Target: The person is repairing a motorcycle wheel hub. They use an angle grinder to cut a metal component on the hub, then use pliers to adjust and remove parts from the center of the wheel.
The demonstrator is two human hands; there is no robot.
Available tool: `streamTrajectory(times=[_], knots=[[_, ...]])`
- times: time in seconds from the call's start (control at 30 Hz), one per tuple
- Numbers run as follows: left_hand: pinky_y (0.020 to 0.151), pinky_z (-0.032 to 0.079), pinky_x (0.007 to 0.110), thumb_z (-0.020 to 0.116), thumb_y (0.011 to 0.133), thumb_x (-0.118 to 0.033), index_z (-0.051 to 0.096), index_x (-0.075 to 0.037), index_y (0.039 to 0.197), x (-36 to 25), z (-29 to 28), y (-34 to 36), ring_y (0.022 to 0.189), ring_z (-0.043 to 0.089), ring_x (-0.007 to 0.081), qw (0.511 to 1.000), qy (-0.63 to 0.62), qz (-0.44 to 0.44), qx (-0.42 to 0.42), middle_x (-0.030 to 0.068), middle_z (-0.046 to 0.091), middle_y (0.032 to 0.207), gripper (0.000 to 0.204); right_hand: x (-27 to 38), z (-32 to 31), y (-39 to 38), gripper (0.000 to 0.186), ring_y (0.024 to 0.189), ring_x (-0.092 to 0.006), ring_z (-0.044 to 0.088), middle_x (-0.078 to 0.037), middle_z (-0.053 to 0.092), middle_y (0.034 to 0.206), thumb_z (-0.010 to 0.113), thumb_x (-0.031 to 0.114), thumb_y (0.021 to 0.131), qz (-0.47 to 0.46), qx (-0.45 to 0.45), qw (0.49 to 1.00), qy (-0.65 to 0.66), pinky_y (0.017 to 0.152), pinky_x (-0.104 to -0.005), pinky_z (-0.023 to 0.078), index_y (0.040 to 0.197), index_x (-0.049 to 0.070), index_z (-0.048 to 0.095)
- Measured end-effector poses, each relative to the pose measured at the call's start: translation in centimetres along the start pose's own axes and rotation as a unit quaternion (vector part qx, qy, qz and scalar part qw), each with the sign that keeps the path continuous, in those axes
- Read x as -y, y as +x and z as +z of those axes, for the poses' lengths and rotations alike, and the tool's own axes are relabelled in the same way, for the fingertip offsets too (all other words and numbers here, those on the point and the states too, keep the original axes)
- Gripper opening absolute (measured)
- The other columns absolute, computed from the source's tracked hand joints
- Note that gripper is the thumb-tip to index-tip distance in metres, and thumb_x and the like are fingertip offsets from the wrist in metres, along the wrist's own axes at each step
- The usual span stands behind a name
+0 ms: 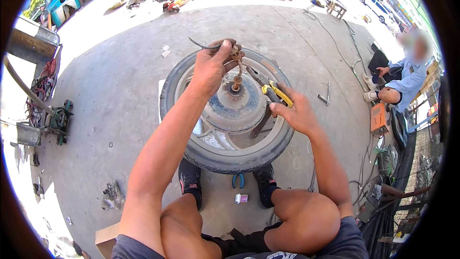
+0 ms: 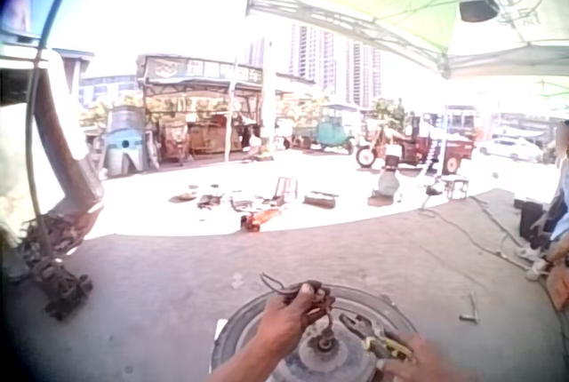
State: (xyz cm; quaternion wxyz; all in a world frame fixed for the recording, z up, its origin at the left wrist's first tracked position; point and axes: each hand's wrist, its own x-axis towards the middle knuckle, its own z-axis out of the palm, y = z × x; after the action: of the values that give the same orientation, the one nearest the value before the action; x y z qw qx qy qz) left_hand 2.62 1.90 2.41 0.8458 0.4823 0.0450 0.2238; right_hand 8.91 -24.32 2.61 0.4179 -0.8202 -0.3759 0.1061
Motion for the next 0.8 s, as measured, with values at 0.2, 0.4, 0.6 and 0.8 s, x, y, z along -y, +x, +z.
streamTrajectory(times=[0.2,0.4,0.6,0.8], knots=[[0.101,0.056,0.044,0.058,0.104,-0.032,0.059,0.004,0.12,-0.2,-0.7,-0.4,0.111,0.067,0.0338,0.999,-0.044,-0.003,0.004,0.0204,0.066,0.116,0.04,0.2,-1.6,1.7,0.066,0.094,-0.034,0.068,-0.024,0.068,0.103,0.076,0.025,0.081,-0.095,-0.002,0.989,-0.114,0.085,-0.039,0.053,0.134,-0.008,0.058],[0.103,0.054,0.046,0.055,0.105,-0.034,0.056,0.005,0.121,0.1,-0.5,-0.4,0.114,0.066,0.0349,0.999,-0.049,0.002,0.021,0.0224,0.065,0.119,0.042,-0.1,-1.9,2.3,0.062,0.073,-0.0233,0.069,-0.02,0.067,0.104,0.077,0.018,0.081,-0.106,0.032,0.991,-0.07,0.072,-0.0364,0.054,0.135,-0.005,0.059],[0.106,0.052,0.047,0.051,0.106,-0.033,0.055,0.006,0.124,-0.3,-0.9,-0.8,0.117,0.064,0.0358,0.999,-0.04,0.007,0.019,0.0232,0.064,0.122,0.043,1.9,-1.6,2.5,0.063,0.073,-0.0221,0.069,-0.018,0.067,0.105,0.077,0.018,0.08,-0.045,0.077,0.995,-0.042,0.073,-0.0358,0.054,0.137,-0.002,0.059],[0.106,0.052,0.047,0.051,0.107,-0.033,0.055,0.006,0.124,-0.2,-0.7,-0.7,0.116,0.064,0.0357,0.999,-0.038,0.009,0.024,0.0233,0.063,0.122,0.043,0.1,-1.6,2.7,0.065,0.087,-0.0251,0.069,-0.02,0.068,0.107,0.078,0.02,0.079,-0.087,0.066,0.989,-0.104,0.079,-0.037,0.053,0.137,0.0,0.06]])
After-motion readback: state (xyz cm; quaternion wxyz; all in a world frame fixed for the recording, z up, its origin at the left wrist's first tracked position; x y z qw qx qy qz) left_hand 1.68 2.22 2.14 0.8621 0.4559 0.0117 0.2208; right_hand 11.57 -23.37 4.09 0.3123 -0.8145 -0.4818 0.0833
